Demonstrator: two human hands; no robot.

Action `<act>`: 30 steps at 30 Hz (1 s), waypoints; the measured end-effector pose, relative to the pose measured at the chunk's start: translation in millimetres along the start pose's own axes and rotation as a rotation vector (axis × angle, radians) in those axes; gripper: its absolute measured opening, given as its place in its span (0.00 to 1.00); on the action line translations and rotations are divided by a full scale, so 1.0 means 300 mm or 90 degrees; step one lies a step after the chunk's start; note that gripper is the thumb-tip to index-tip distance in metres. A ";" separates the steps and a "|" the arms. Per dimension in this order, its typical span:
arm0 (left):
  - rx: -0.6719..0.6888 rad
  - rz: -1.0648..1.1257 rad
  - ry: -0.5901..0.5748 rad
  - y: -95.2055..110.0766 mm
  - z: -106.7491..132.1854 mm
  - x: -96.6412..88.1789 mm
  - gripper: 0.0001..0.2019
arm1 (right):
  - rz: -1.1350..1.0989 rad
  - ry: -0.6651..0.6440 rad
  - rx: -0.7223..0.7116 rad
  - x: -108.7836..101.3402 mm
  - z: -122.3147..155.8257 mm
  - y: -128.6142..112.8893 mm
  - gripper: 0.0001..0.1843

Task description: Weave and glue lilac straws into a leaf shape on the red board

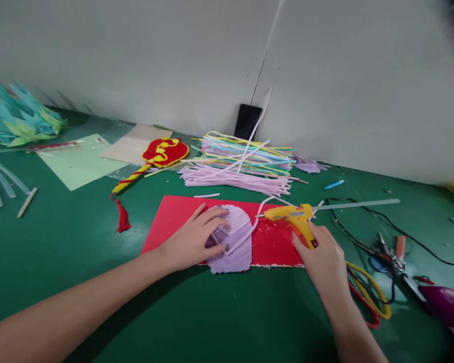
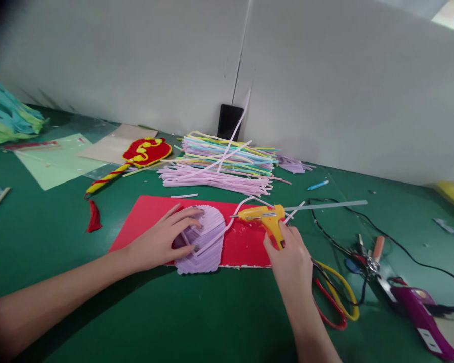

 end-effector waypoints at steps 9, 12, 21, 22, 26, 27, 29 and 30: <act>-0.110 0.042 0.120 -0.048 -0.007 -0.041 0.11 | -0.012 0.024 0.134 0.000 -0.033 0.066 0.30; -0.187 0.029 0.161 -0.083 -0.008 -0.047 0.10 | 0.001 0.006 0.158 0.020 -0.035 0.094 0.32; -0.146 0.051 0.112 -0.087 -0.012 -0.029 0.15 | 0.059 0.039 0.258 0.032 -0.035 0.161 0.34; -0.140 0.051 0.105 -0.085 -0.011 -0.028 0.16 | 0.056 0.053 0.252 0.033 -0.033 0.158 0.34; -0.121 0.059 0.090 -0.075 -0.011 -0.028 0.16 | 0.010 0.107 0.206 0.041 -0.024 0.146 0.33; -0.120 0.063 0.093 -0.072 -0.011 -0.030 0.16 | 0.002 0.114 0.188 0.041 -0.022 0.140 0.33; -0.119 0.078 0.122 -0.066 -0.013 -0.044 0.13 | 0.016 0.132 0.144 0.028 -0.021 0.119 0.32; -0.116 0.084 0.145 -0.061 -0.013 -0.055 0.11 | 0.027 0.146 0.116 0.015 -0.021 0.102 0.31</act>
Point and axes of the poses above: each hand's wrist, its own z-axis away from the middle knuckle, its own x-axis out of the palm, y = z × x, the point moved 6 cm from there along -z, towards the middle knuckle, and after that the axes turned 14 degrees about y, right-handed, at the moved point
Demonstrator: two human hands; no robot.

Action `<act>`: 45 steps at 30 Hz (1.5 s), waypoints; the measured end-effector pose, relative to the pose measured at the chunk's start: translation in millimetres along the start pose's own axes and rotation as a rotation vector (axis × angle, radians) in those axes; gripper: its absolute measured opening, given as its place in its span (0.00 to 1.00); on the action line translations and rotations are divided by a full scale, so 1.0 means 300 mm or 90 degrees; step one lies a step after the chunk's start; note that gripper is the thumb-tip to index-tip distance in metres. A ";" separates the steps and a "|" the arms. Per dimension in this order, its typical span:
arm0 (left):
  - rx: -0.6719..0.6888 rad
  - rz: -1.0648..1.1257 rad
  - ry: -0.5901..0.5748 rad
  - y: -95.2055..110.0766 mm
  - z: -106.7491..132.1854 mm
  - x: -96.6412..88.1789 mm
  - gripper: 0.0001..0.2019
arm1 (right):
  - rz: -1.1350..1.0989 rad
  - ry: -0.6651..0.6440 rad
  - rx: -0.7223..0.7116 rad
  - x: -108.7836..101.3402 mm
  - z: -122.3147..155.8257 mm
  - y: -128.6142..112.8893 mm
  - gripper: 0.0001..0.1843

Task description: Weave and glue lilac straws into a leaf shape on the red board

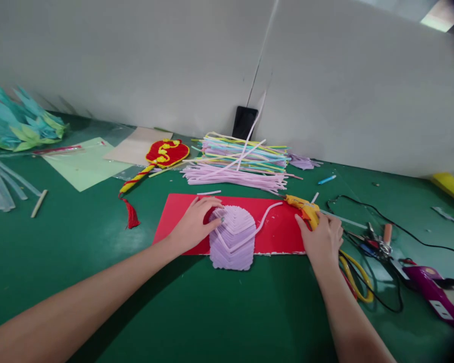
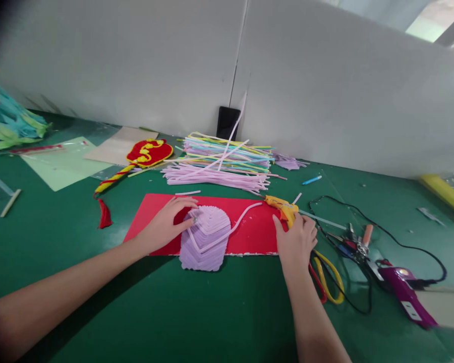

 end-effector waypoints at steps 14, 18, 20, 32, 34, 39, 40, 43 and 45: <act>0.332 -0.086 -0.092 0.163 0.090 0.033 0.09 | -0.387 -0.518 -0.265 0.077 0.049 -0.284 0.11; 0.279 -0.024 -0.165 0.143 0.072 0.042 0.07 | -0.408 -0.546 -0.264 0.108 0.049 -0.272 0.08; 0.277 -0.014 -0.180 0.139 0.068 0.046 0.06 | -0.437 -0.539 -0.256 0.106 0.053 -0.273 0.07; 0.325 -0.099 -0.100 0.151 0.074 0.047 0.11 | -0.563 -0.532 -0.142 0.016 0.050 -0.290 0.08; 0.326 -0.111 -0.073 0.154 0.068 0.045 0.10 | -0.563 -0.532 -0.122 0.014 0.054 -0.295 0.09; 0.330 -0.116 -0.050 0.154 0.057 0.051 0.09 | -0.552 -0.484 -0.093 0.034 0.063 -0.298 0.09; 0.325 -0.109 -0.052 0.150 0.055 0.053 0.09 | -0.547 -0.473 -0.089 0.043 0.064 -0.297 0.09; 0.297 -0.089 -0.067 0.136 0.052 0.056 0.09 | -0.533 -0.444 -0.099 0.066 0.067 -0.294 0.10; 0.284 -0.085 -0.071 0.129 0.050 0.057 0.08 | -0.523 -0.431 -0.111 0.079 0.067 -0.291 0.10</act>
Point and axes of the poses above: each hand's wrist, its own z-axis away from the middle knuckle, its own x-axis out of the palm, y = z × x, the point moved 6 cm from there along -z, towards the middle knuckle, and after that the axes turned 14 degrees about y, right-handed, at the moved point
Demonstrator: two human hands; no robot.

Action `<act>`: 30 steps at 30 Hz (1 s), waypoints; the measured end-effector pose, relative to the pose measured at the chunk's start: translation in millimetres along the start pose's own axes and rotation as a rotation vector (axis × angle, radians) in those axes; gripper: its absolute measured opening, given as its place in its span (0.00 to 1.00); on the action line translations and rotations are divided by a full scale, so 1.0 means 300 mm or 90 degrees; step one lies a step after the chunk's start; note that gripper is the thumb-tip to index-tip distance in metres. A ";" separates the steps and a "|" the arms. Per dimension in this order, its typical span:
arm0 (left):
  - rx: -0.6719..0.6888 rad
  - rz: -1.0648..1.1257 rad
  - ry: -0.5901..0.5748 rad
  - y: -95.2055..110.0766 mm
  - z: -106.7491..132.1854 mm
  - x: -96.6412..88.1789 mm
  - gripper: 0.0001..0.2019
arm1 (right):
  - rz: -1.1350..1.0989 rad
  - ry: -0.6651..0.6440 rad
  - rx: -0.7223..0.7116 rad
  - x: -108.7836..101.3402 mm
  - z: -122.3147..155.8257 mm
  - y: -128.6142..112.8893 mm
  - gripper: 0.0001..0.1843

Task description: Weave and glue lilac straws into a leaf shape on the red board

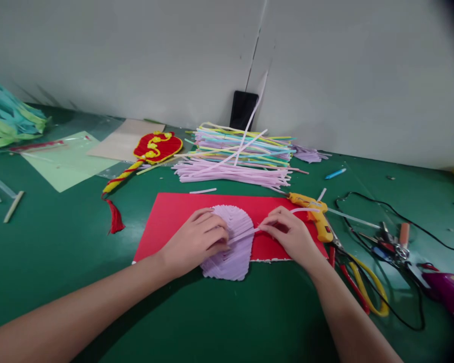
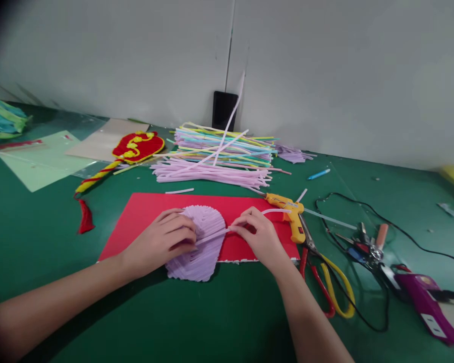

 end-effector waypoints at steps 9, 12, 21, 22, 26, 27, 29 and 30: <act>0.019 -0.048 -0.002 0.004 0.002 -0.010 0.10 | 0.022 0.005 -0.011 0.008 -0.001 0.014 0.10; 0.015 -0.052 0.000 0.005 0.002 -0.010 0.10 | 0.024 0.000 -0.006 0.011 -0.001 0.018 0.10; 0.001 -0.018 0.009 -0.002 0.004 -0.005 0.08 | 0.060 0.013 -0.052 0.017 -0.003 0.014 0.11; -0.001 -0.017 0.004 -0.003 0.004 -0.003 0.08 | 0.067 0.014 -0.055 0.018 -0.003 0.014 0.11; -0.009 -0.010 -0.002 -0.004 0.003 -0.001 0.08 | 0.085 0.013 -0.063 0.019 -0.004 0.012 0.12; -0.012 -0.004 -0.001 -0.005 0.003 -0.001 0.08 | 0.087 0.014 -0.065 0.018 -0.004 0.012 0.11; -0.019 0.011 -0.002 -0.007 0.003 0.001 0.08 | 0.088 0.014 -0.066 0.017 -0.004 0.011 0.11; -0.023 0.019 -0.003 -0.009 0.003 0.001 0.07 | 0.086 0.013 -0.066 0.016 -0.005 0.010 0.11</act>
Point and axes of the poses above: each hand's wrist, its own z-axis away from the middle knuckle, its own x-axis out of the palm, y = z × x, the point moved 6 cm from there along -z, towards the middle knuckle, and after that the axes turned 14 degrees about y, right-handed, at the moved point
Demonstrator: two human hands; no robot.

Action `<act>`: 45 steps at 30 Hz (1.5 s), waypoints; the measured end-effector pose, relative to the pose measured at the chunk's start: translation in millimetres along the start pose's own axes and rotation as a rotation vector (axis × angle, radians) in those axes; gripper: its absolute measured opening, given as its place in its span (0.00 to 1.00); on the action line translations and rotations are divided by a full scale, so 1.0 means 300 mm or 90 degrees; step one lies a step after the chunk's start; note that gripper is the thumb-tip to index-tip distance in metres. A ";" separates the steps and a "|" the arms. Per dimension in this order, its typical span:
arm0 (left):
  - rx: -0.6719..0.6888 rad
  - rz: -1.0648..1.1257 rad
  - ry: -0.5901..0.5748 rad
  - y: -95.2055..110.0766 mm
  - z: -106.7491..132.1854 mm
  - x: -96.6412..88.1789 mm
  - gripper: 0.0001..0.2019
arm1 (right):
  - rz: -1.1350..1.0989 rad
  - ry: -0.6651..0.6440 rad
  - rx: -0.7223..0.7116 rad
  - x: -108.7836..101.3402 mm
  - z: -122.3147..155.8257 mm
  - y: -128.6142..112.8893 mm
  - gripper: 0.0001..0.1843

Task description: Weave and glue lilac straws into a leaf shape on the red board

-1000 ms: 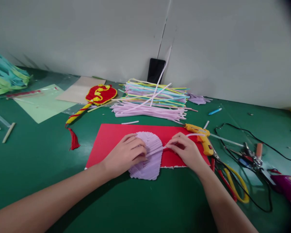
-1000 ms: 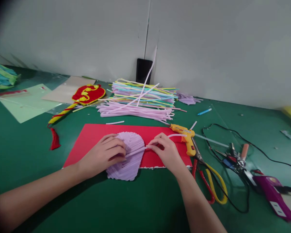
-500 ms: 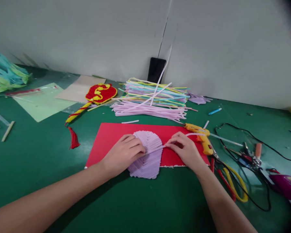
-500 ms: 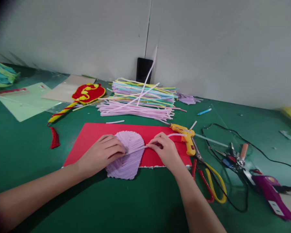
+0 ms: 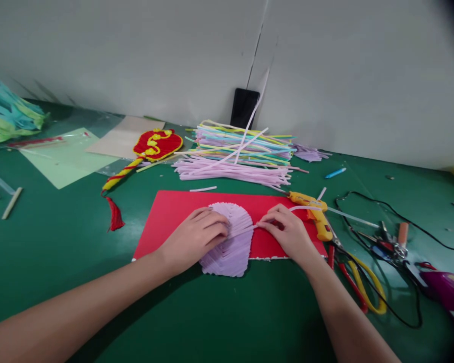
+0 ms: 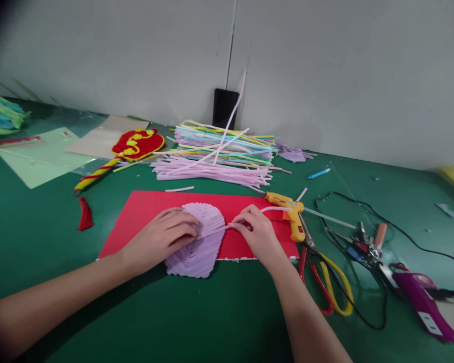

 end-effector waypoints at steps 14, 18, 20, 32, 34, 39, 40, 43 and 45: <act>-0.047 -0.022 -0.001 -0.012 0.006 -0.003 0.06 | 0.001 0.003 0.000 0.002 0.003 0.006 0.09; -0.025 -0.056 -0.002 -0.008 0.009 -0.003 0.07 | -0.005 0.003 -0.001 0.002 0.003 0.005 0.08; -0.022 -0.061 0.004 -0.008 0.009 -0.005 0.06 | -0.005 0.003 0.000 0.001 0.002 0.004 0.08; 0.005 -0.094 -0.014 0.004 0.010 0.003 0.11 | 0.008 0.005 0.002 0.002 0.001 0.000 0.07; 0.046 -0.118 -0.035 0.024 0.019 0.004 0.10 | 0.009 0.006 0.002 0.002 0.001 -0.002 0.08; 0.128 -0.261 -0.068 0.087 0.046 0.008 0.16 | 0.009 0.010 0.004 -0.001 -0.002 -0.009 0.12; 0.133 -0.285 -0.067 0.099 0.051 0.010 0.17 | 0.009 0.011 0.004 -0.001 -0.002 -0.010 0.12; 0.121 -0.322 -0.057 0.131 0.066 0.020 0.17 | 0.005 0.007 0.008 0.000 -0.001 -0.009 0.11; 0.093 -0.328 -0.051 0.145 0.077 0.027 0.18 | 0.003 0.006 0.012 0.000 -0.001 -0.006 0.11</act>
Point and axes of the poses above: each hand's wrist, its own z-axis away from the middle knuckle, its own x-axis out of the palm, y = z × x, the point moved 6 cm from there along -z, towards the middle knuckle, and after that the axes turned 14 degrees about y, right-handed, at the moved point
